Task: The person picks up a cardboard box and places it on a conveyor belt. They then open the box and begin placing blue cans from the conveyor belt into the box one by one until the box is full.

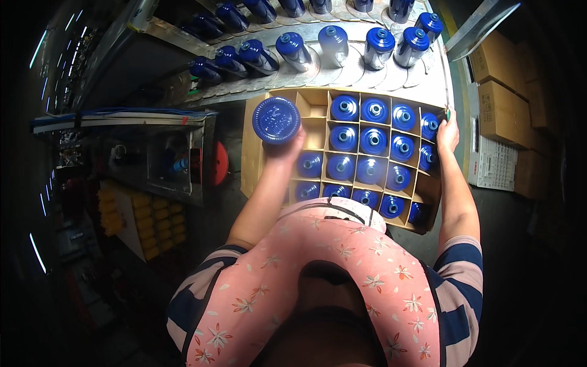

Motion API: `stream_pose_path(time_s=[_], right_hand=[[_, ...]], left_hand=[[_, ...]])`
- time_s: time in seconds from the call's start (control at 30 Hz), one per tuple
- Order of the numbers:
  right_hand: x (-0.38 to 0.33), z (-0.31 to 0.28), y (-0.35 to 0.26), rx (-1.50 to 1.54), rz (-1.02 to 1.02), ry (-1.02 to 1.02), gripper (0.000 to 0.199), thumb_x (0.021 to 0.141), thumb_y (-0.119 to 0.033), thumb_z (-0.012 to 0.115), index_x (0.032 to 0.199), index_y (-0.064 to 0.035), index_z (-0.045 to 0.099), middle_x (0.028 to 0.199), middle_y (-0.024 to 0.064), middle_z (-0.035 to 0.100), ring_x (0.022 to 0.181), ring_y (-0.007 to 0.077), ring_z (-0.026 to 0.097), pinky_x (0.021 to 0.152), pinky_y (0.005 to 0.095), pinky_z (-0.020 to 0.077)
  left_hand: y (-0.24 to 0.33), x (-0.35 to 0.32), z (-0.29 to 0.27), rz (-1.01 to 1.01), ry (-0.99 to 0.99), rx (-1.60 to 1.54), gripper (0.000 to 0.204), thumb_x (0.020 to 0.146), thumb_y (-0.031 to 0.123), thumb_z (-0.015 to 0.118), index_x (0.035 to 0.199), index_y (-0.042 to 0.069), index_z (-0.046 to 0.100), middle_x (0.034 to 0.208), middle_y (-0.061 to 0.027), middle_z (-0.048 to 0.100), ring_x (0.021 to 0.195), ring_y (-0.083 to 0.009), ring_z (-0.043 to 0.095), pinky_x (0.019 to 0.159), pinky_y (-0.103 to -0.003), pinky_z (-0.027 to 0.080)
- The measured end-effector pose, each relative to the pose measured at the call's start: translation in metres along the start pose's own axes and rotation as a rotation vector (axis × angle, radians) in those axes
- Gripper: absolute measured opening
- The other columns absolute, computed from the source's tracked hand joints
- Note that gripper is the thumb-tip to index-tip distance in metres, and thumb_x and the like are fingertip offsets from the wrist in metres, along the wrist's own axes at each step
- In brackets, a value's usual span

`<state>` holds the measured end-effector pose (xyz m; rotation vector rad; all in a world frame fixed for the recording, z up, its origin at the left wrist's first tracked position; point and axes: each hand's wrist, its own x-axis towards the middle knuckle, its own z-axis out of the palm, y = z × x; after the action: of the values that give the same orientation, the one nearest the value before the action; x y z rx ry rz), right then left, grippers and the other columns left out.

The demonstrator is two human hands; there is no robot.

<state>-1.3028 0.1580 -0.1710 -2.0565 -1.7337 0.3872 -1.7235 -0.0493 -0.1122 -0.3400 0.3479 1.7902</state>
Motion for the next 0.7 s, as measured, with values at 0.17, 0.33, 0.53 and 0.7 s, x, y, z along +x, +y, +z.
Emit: stream_pose_path(time_s=[0.17, 0.33, 0.53, 0.7], right_hand=[[0.005, 0.002, 0.000, 0.007, 0.011, -0.013, 0.046, 0.092, -0.013, 0.051, 0.135, -0.0288, 0.045, 0.106, 0.0218, 0.067, 0.100, 0.0427, 0.063, 0.086, 0.0502, 0.0485], [0.004, -0.003, -0.005, 0.010, 0.024, -0.024, 0.046, 0.092, -0.014, 0.050, 0.135, -0.0293, 0.045, 0.106, 0.0211, 0.067, 0.101, 0.0416, 0.063, 0.086, 0.0495, 0.0483], [-0.005, -0.017, -0.012, -0.035, 0.114, -0.117, 0.047, 0.092, -0.013, 0.051, 0.137, -0.0269, 0.046, 0.120, 0.0148, 0.064, 0.109, 0.0375, 0.061, 0.093, 0.0462, 0.0470], [-0.009, -0.021, -0.012, -0.013, 0.113, -0.100, 0.049, 0.092, -0.012, 0.055, 0.137, -0.0291, 0.046, 0.122, 0.0141, 0.064, 0.110, 0.0358, 0.061, 0.092, 0.0454, 0.0471]], left_hand=[[0.002, 0.003, -0.003, -0.059, -0.136, -0.025, 0.052, 0.085, 0.042, 0.057, 0.123, 0.006, 0.059, 0.125, -0.0144, 0.059, 0.112, -0.0361, 0.059, 0.083, -0.047, 0.051], [0.000, -0.002, -0.003, 0.307, -0.085, 1.214, 0.051, 0.084, 0.040, 0.059, 0.122, 0.006, 0.060, 0.125, -0.0148, 0.059, 0.113, -0.0359, 0.058, 0.084, -0.047, 0.051], [-0.004, -0.008, -0.011, 0.726, -0.076, 1.987, 0.044, 0.089, 0.036, 0.056, 0.121, 0.007, 0.060, 0.126, -0.0126, 0.059, 0.116, -0.0331, 0.057, 0.088, -0.046, 0.051], [-0.001, -0.016, -0.011, 0.898, -0.105, 2.105, 0.029, 0.094, 0.023, 0.054, 0.118, 0.007, 0.061, 0.122, -0.0108, 0.062, 0.111, -0.0281, 0.060, 0.090, -0.041, 0.050]])
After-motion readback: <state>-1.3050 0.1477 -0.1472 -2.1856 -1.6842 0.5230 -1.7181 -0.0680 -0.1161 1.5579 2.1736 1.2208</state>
